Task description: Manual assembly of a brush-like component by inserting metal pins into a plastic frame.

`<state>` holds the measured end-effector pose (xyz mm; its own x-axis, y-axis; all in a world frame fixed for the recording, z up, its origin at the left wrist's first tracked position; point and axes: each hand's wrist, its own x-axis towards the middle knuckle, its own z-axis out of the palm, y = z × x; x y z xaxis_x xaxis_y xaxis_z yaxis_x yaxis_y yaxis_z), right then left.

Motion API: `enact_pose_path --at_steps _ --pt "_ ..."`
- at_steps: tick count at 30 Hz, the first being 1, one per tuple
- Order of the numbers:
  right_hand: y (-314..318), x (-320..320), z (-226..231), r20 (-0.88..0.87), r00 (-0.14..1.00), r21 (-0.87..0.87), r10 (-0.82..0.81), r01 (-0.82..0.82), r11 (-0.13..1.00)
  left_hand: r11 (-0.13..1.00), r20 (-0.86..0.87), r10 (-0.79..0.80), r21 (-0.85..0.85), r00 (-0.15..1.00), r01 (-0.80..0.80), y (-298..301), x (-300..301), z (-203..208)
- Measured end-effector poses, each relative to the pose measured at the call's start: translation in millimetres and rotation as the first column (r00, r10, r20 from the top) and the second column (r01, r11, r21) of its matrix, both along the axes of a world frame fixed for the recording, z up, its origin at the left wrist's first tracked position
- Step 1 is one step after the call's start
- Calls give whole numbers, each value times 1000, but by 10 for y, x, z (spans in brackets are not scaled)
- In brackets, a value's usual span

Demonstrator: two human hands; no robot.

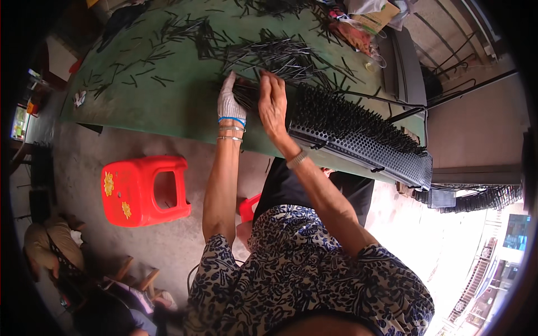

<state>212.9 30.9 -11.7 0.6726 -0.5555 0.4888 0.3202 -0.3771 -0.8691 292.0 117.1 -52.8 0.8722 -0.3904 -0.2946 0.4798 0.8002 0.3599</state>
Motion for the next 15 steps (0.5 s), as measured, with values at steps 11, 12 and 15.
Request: enact_pose_path --at_steps 11,12,15 --pt "60 145 -102 -148 979 836 140 48 547 899 144 279 309 949 -311 -274 -435 469" --pt "78 153 -83 -94 979 880 181 -4 475 872 152 290 364 945 -326 -241 -435 474" --pt "-98 312 -309 -36 991 929 128 -14 369 911 231 220 299 948 -284 -413 -428 501"
